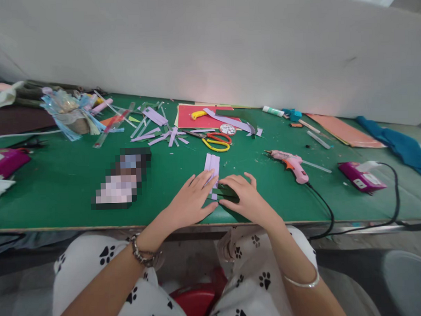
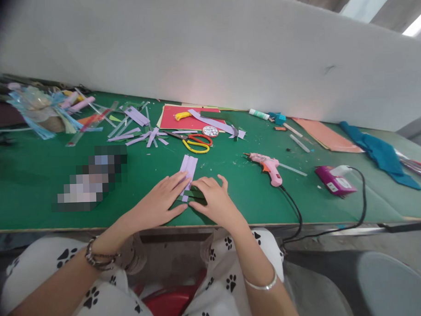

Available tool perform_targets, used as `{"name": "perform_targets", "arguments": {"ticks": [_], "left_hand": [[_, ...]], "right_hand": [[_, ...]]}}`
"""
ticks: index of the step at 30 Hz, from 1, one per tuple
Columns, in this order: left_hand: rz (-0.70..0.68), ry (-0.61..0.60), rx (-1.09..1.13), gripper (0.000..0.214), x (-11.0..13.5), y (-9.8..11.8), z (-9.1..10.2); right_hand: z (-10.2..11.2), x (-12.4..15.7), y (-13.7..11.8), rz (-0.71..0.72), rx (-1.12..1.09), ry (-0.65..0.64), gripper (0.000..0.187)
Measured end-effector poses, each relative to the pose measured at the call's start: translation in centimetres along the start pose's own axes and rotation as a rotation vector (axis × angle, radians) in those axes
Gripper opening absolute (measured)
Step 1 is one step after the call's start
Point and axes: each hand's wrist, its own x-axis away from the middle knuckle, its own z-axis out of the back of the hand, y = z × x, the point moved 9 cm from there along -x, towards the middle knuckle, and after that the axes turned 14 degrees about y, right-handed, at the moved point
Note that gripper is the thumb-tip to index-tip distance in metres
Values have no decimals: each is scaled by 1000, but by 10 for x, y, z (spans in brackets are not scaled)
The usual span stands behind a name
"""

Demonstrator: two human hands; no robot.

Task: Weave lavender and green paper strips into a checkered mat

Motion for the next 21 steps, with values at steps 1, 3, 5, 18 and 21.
{"name": "perform_targets", "arguments": {"ticks": [1,3,5,18,21], "left_hand": [[11,20,28,55,-1,-1,2],[55,61,83,51,-2,-6,6],[109,90,138,45,-3,-12,8],[77,140,210,30,-6,-10,13],[24,104,140,34,-4,-9,18]], "right_hand": [[0,0,0,-7,-8,2,28],[0,-1,1,-22,-16,-2,30],[-1,-1,1,-32,-12,-12,32],[-1,-1,-2,-30,38,-10,29],[0,-1,-3,-25,16,9,29]]}}
